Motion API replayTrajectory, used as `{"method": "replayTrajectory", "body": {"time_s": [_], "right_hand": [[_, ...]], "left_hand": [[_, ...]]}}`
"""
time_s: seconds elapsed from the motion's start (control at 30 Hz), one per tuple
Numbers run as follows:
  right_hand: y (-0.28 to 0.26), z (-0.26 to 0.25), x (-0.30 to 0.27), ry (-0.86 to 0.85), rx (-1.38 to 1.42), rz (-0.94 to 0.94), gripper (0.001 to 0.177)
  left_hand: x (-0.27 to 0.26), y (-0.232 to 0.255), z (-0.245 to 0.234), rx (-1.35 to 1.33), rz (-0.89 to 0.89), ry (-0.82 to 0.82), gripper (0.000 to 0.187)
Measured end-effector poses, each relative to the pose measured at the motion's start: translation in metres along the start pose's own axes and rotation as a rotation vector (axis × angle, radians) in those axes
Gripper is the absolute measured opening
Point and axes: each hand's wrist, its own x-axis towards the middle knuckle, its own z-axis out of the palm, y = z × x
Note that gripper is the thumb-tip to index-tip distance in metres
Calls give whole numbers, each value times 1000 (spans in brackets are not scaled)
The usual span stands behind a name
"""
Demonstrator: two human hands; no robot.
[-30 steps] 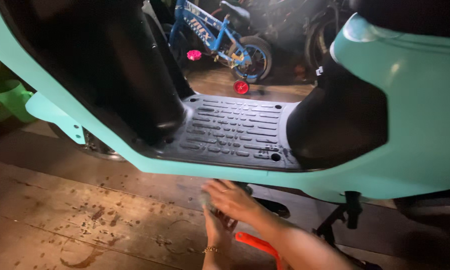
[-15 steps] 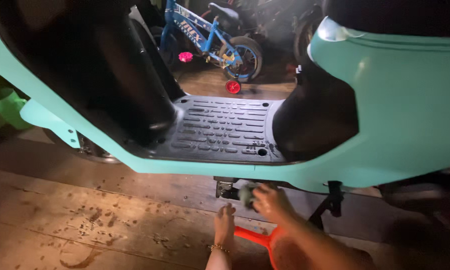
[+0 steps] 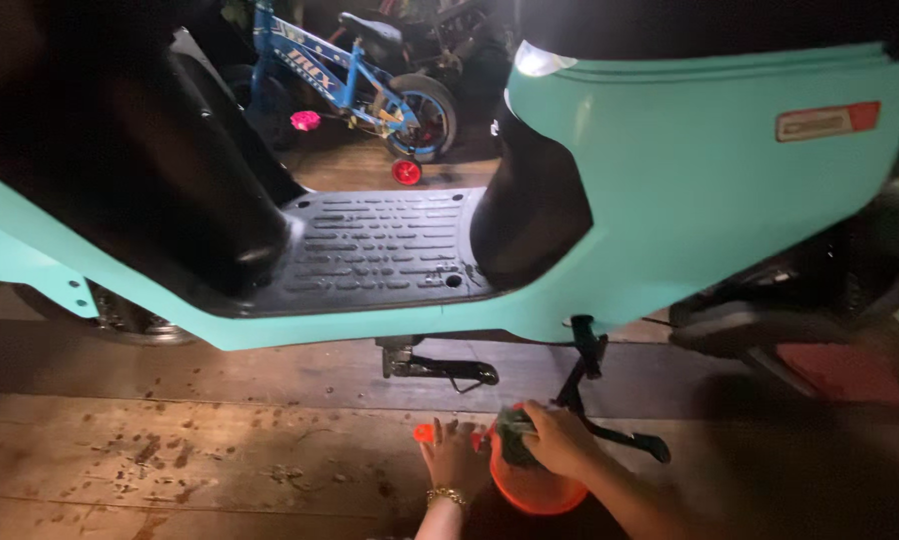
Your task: The person wipes the floorboard, side panels, and seat of a light blue scooter using a cloth. They repeatedly dip the cloth into an orange bucket to wet it and continue wiping various surfaces of the scooter.
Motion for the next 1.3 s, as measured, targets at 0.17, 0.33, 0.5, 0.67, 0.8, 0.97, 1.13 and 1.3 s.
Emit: {"method": "replayTrajectory", "body": {"time_s": [0.17,0.33,0.5,0.67,0.8,0.97,1.13,1.3], "right_hand": [[17,28,-22,-263,-100,162,53],[35,79,-15,-305,-265,-77,43],[51,113,-10,-448,-282,21,37],[42,92,4,-358,-162,-18,31],[50,53,-4,-260,59,-29,27],[51,8,-12,-24,99,-139,20],[30,-13,-16,45,33,-82,20],[34,26,-9,-429,-119,302,41]], "left_hand": [[-19,24,7,54,69,3,53],[-22,26,8,27,81,-56,56],[-19,27,11,59,41,-122,55],[-16,25,9,11,93,-53,45],[-9,24,19,-125,277,155,35],[-2,35,34,-214,309,124,22],[1,42,41,-354,251,80,26],[5,30,33,-400,257,105,31]]}}
